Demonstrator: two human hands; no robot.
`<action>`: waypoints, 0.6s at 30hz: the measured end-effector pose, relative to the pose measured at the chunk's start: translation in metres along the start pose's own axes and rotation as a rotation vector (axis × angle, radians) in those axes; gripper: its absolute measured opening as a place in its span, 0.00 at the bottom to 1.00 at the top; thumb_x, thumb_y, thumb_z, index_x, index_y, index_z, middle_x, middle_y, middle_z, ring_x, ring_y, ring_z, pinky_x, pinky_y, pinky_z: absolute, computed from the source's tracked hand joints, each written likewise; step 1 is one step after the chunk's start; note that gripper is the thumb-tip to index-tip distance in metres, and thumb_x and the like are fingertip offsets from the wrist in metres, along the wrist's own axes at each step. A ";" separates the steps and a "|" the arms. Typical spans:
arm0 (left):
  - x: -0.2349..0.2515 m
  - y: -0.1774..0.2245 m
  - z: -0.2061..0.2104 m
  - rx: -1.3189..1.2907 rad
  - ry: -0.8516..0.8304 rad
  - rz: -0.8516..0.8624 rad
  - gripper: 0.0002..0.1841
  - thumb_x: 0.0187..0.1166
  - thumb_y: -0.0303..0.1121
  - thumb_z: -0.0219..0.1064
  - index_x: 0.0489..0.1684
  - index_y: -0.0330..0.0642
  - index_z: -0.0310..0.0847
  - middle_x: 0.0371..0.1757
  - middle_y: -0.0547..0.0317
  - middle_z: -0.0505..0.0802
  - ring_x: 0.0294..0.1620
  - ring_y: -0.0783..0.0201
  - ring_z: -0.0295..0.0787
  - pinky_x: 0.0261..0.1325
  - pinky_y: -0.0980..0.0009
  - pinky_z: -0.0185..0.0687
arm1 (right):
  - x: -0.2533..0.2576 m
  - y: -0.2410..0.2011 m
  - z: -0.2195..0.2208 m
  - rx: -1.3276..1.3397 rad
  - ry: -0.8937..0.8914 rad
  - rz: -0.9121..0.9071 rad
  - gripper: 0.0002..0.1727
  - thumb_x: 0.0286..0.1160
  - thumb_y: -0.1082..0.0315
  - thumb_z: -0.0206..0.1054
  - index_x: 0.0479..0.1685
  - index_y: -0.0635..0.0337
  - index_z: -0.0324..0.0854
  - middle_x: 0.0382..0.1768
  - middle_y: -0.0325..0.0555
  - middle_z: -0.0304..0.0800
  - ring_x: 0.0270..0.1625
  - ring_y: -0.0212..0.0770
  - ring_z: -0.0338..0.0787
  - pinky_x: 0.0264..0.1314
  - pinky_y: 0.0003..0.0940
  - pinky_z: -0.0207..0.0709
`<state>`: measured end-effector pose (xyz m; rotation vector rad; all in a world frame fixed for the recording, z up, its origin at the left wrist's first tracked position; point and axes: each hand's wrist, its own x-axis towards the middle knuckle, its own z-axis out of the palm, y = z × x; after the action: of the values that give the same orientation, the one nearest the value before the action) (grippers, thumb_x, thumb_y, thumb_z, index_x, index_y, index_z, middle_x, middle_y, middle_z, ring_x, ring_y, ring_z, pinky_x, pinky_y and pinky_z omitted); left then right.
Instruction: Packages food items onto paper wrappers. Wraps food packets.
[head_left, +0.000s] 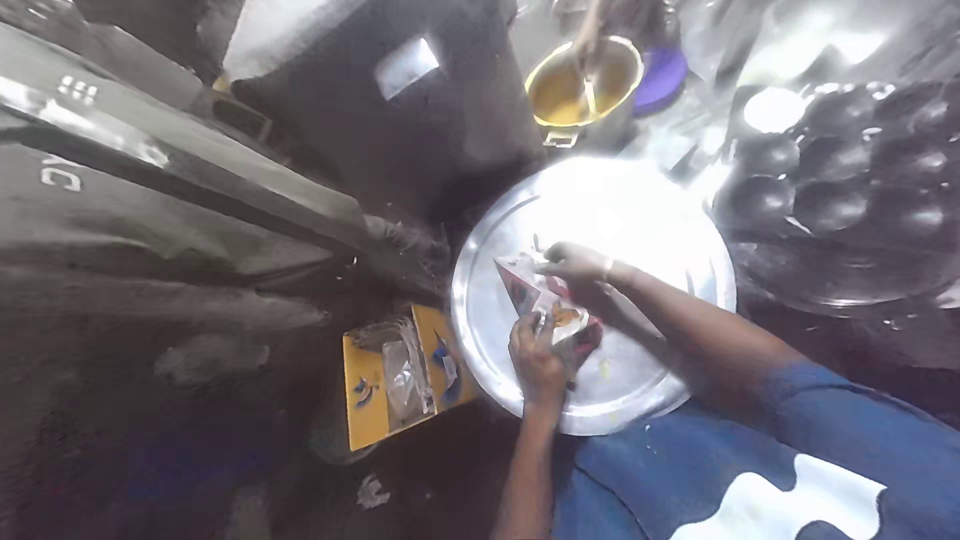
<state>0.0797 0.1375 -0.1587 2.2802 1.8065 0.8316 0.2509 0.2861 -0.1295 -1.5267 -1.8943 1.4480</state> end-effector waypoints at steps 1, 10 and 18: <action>0.000 0.001 0.001 0.000 0.003 0.002 0.19 0.69 0.27 0.62 0.56 0.48 0.93 0.62 0.46 0.91 0.68 0.45 0.84 0.71 0.48 0.78 | 0.013 -0.008 0.009 -0.024 -0.006 0.031 0.34 0.73 0.36 0.71 0.43 0.67 0.87 0.37 0.58 0.90 0.40 0.55 0.91 0.46 0.59 0.84; -0.016 0.002 0.010 0.057 0.144 0.009 0.18 0.71 0.31 0.62 0.54 0.52 0.95 0.55 0.50 0.93 0.55 0.49 0.87 0.62 0.53 0.80 | 0.042 -0.044 0.036 -0.284 -0.235 -0.081 0.31 0.55 0.62 0.87 0.63 0.59 0.88 0.56 0.62 0.90 0.59 0.61 0.89 0.63 0.66 0.79; -0.026 -0.012 0.023 -0.104 0.250 0.081 0.09 0.75 0.41 0.68 0.42 0.57 0.96 0.39 0.59 0.92 0.46 0.59 0.87 0.55 0.64 0.81 | 0.010 -0.018 0.037 0.219 -0.045 -0.123 0.29 0.63 0.75 0.75 0.67 0.56 0.75 0.36 0.53 0.92 0.29 0.46 0.90 0.30 0.45 0.86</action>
<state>0.0769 0.1228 -0.1920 2.2834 1.7244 1.2433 0.2098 0.2773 -0.1345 -1.2661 -1.7539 1.5859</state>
